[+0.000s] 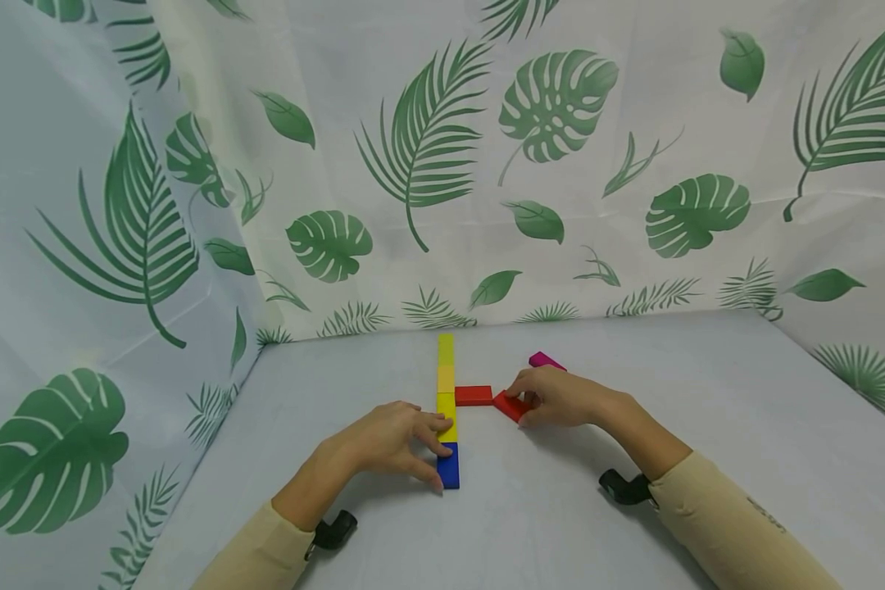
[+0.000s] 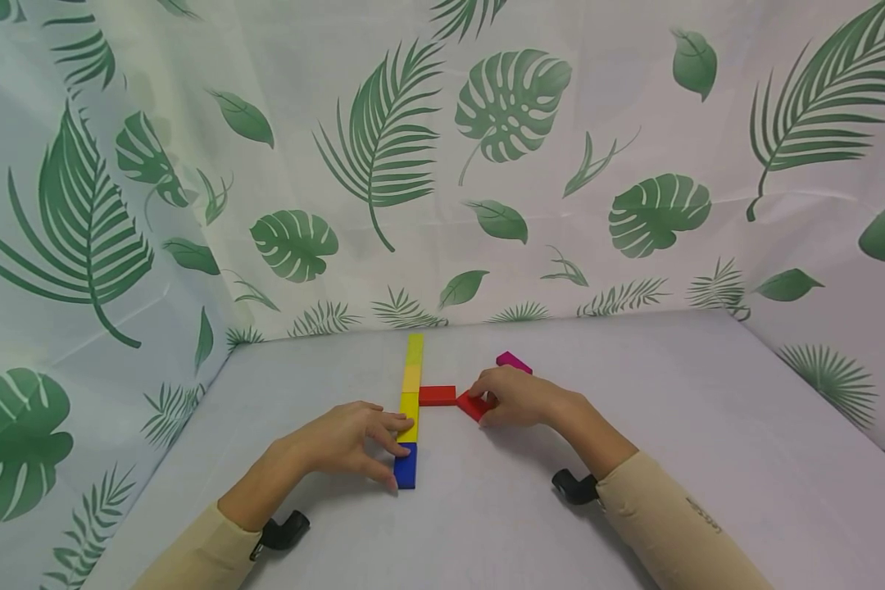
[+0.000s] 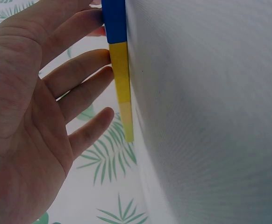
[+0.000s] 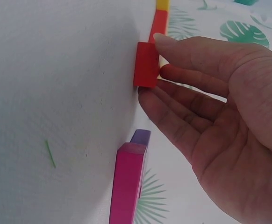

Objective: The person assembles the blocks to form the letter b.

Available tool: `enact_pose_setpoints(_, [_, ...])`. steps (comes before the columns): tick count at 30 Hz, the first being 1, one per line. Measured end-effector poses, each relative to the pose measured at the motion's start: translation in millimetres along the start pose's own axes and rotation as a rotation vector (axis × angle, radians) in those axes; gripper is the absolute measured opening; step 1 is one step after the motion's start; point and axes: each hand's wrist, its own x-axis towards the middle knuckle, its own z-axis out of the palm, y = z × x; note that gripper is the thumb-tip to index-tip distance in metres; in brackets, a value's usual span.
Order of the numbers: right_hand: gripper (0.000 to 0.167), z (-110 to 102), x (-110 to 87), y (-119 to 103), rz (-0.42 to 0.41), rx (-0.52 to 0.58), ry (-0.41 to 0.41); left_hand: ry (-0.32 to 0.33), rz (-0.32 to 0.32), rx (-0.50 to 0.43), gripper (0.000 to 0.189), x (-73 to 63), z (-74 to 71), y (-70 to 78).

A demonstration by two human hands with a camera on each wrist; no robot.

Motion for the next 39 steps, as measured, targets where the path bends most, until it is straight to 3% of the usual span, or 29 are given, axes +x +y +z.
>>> enact_pose_setpoints(39, [0.045, 0.6, -1.0, 1.3, -0.017, -0.005, 0.019, -0.006, 0.009, 0.013, 0.048, 0.3, 0.0, -0.7])
